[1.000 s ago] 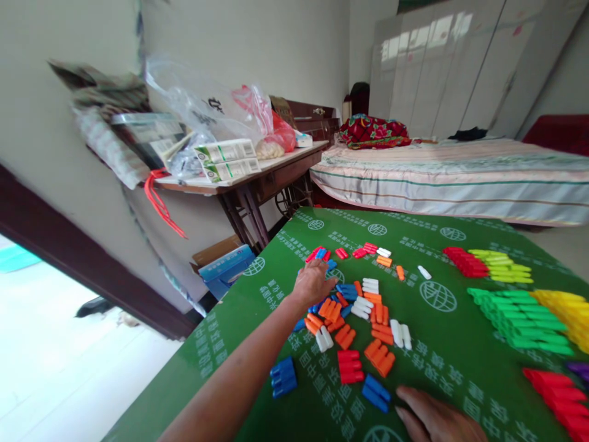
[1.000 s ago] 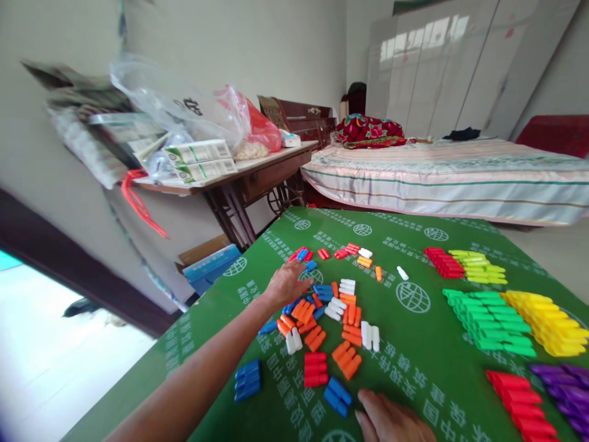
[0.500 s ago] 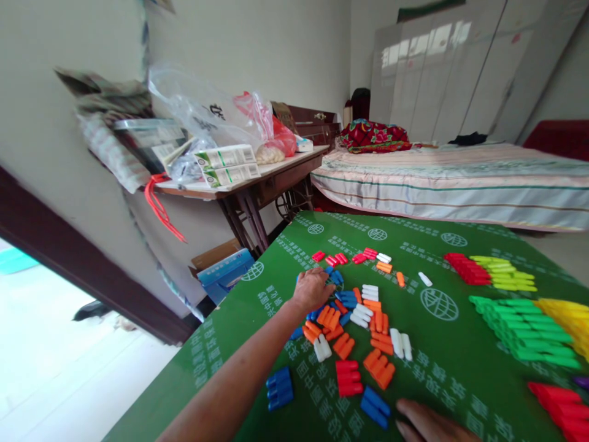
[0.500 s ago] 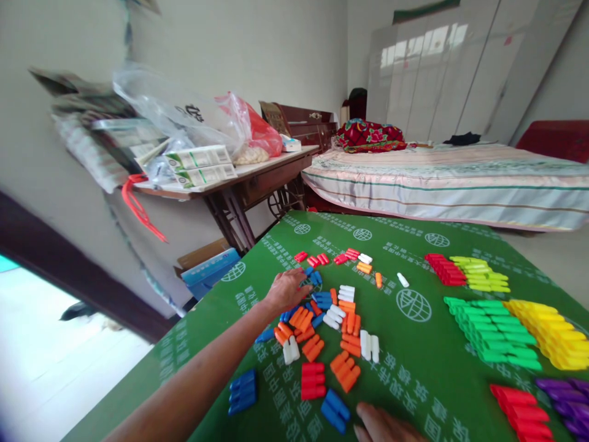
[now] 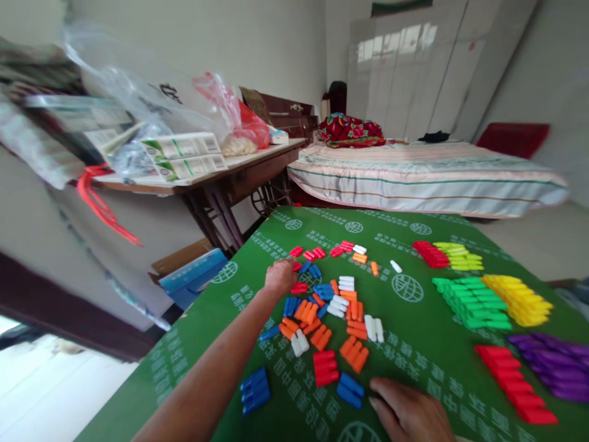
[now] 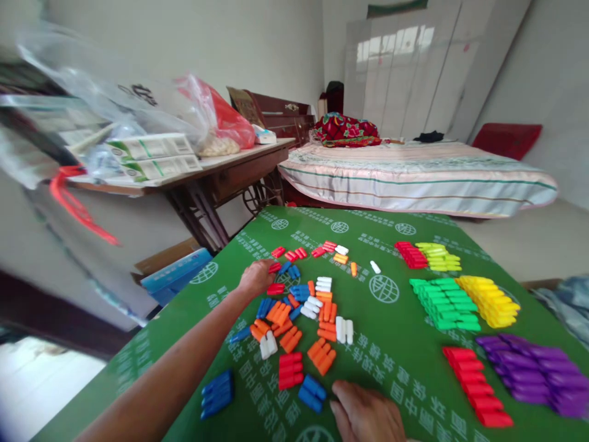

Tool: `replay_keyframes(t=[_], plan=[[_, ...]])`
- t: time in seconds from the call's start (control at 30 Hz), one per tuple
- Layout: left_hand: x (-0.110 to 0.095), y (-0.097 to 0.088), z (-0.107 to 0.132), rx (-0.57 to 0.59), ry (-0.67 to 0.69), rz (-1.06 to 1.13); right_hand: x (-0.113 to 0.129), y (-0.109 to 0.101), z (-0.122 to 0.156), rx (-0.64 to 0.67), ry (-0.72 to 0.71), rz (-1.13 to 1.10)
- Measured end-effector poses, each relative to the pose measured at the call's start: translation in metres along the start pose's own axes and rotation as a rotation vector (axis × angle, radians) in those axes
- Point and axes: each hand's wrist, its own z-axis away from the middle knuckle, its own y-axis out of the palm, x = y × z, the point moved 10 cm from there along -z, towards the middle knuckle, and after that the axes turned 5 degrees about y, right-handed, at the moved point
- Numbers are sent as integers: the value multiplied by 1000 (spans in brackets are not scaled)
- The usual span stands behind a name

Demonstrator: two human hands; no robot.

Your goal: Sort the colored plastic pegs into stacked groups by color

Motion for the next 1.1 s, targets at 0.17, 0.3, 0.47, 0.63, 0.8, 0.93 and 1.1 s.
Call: replay_keyframes(t=[0.17,0.3,0.47,0.63,0.8,0.93,1.1], plan=[[1,-3,-15,-16,-14,24,3,-11,-14,108,132,-19],[1,-18,-12,-68,-5,48,1,-9,-19,190,190,1],[-27,-43,5,-120,94,123,1,-9,-23,238,203,25],[-99,-43,37,-61,348,280,3,-13,-26,259,202,43],[-180,-31,92,11,704,460,2,-14,-27,277,202,43],[-216,-22,123,86,804,488,0,-15,-28,238,197,-24],[-237,-8,134,187,778,405,-1,-17,-30,229,201,-51]])
